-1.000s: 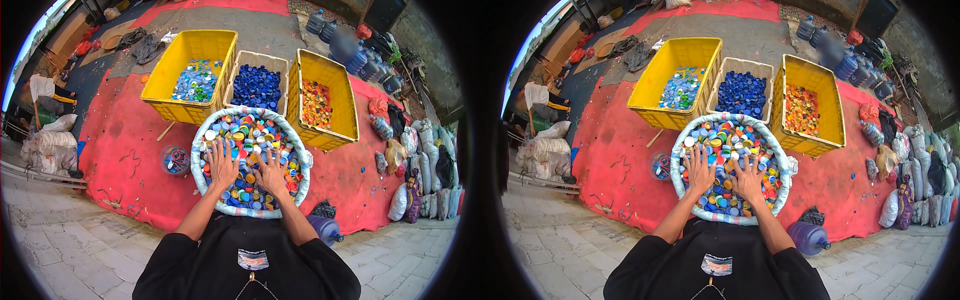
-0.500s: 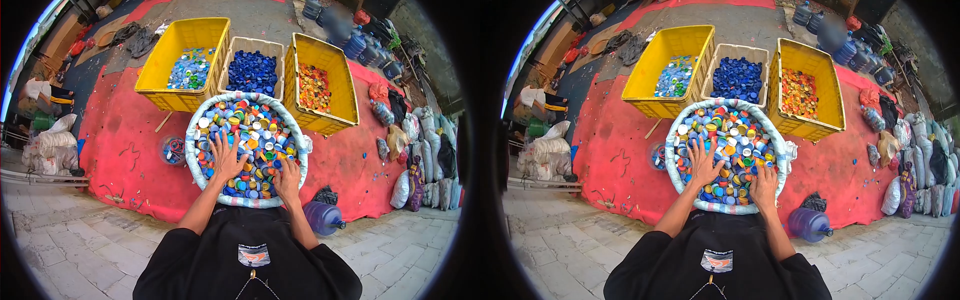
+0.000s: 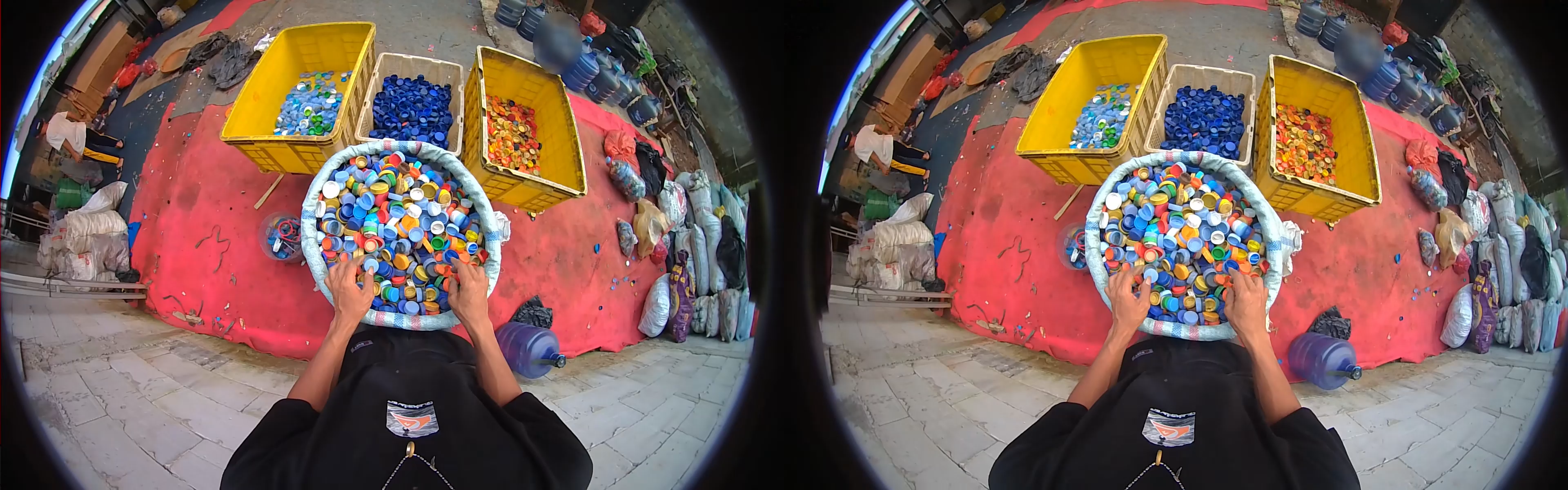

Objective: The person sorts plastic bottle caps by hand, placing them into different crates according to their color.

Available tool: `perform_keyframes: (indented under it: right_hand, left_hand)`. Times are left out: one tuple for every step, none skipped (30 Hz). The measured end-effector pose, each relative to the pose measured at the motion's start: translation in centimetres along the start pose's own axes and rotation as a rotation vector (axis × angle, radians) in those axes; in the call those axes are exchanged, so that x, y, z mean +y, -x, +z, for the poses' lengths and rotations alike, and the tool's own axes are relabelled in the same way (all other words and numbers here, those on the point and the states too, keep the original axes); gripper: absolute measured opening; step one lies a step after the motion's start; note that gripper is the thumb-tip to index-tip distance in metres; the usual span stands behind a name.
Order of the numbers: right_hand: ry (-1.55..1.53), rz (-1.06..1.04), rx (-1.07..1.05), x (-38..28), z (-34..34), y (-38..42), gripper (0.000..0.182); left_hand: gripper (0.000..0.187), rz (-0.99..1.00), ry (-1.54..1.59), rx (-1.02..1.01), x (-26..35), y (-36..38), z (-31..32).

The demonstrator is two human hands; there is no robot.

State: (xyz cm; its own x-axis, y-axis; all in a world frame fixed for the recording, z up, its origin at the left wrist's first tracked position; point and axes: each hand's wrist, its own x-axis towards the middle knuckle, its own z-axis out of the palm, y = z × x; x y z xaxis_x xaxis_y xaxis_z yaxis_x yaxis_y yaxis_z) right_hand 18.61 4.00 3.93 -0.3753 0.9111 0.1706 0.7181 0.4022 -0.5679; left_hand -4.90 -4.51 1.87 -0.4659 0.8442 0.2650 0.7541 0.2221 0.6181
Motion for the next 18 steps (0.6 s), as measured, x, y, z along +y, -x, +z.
perform_keyframes:
  right_hand:
    - [0.005,-0.008,-0.007,-0.2,0.1,-0.1,0.036]
    - [0.012,-0.016,-0.012,-0.3,0.1,-0.2,0.036]
    - [0.02,-0.024,-0.017,-0.4,0.0,-0.5,0.036]
    - [0.014,-0.026,-0.023,-0.5,0.2,-0.9,0.036]
    - [0.008,-0.028,-0.03,-0.4,0.5,-1.4,0.036]
    - [0.001,-0.03,-0.037,-0.5,0.9,-1.9,0.037]
    - [-0.016,-0.059,-0.018,-0.6,1.4,-2.5,0.038]
    - [-0.033,-0.087,0.001,-0.8,1.9,-3.2,0.039]
    - [-0.051,-0.118,0.022,-1.1,2.3,-3.9,0.041]
    - [-0.039,-0.119,0.032,-1.5,2.6,-4.6,0.048]
    - [-0.04,-0.13,0.049,-1.9,3.0,-5.2,0.051]
    - [-0.044,-0.141,0.063,-2.2,3.3,-5.7,0.053]
    - [-0.047,-0.153,0.078,-2.4,3.6,-6.2,0.055]
    - [-0.069,-0.139,0.061,-2.2,4.4,-6.6,0.059]
    - [-0.07,-0.135,0.043,-2.4,4.4,-7.0,0.059]
    - [-0.072,-0.128,0.022,-2.6,4.6,-7.2,0.059]
    - [-0.074,-0.117,0.001,-2.7,4.7,-7.3,0.059]
    - [-0.067,-0.121,0.006,-2.8,4.8,-7.5,0.057]
  left_hand:
    - [0.026,0.002,0.005,0.016,-0.1,0.3,-0.2]
    - [0.023,0.005,0.013,0.032,-0.2,0.7,-0.2]
    - [0.019,0.008,0.022,0.049,-0.1,0.9,-0.3]
    - [0.016,-0.003,0.031,0.042,0.0,1.0,-0.4]
    - [0.013,-0.016,0.039,0.034,0.1,1.1,-0.6]
    - [0.011,-0.028,0.046,0.027,0.3,1.2,-0.8]
    - [0.01,-0.025,0.052,0.027,0.3,1.3,-0.8]
    - [0.009,-0.022,0.057,0.028,0.4,1.3,-0.7]
    - [0.009,-0.017,0.063,0.031,0.6,1.3,-0.6]
    - [0.009,-0.007,0.065,0.042,0.9,1.2,-0.5]
    - [0.009,0.0,0.064,0.054,1.2,1.2,-0.6]
    - [0.009,0.005,0.062,0.067,1.5,1.3,-0.7]
    - [0.01,-0.005,0.066,0.071,1.6,1.4,-0.7]
    - [0.01,-0.012,0.071,0.075,1.7,1.5,-0.7]
    - [0.01,-0.02,0.077,0.078,1.7,1.5,-0.6]
    - [0.012,-0.024,0.079,0.084,1.7,1.6,-0.6]
    - [0.013,-0.035,0.074,0.082,1.7,1.6,-0.5]
    - [0.013,-0.045,0.07,0.079,1.8,1.6,-0.5]
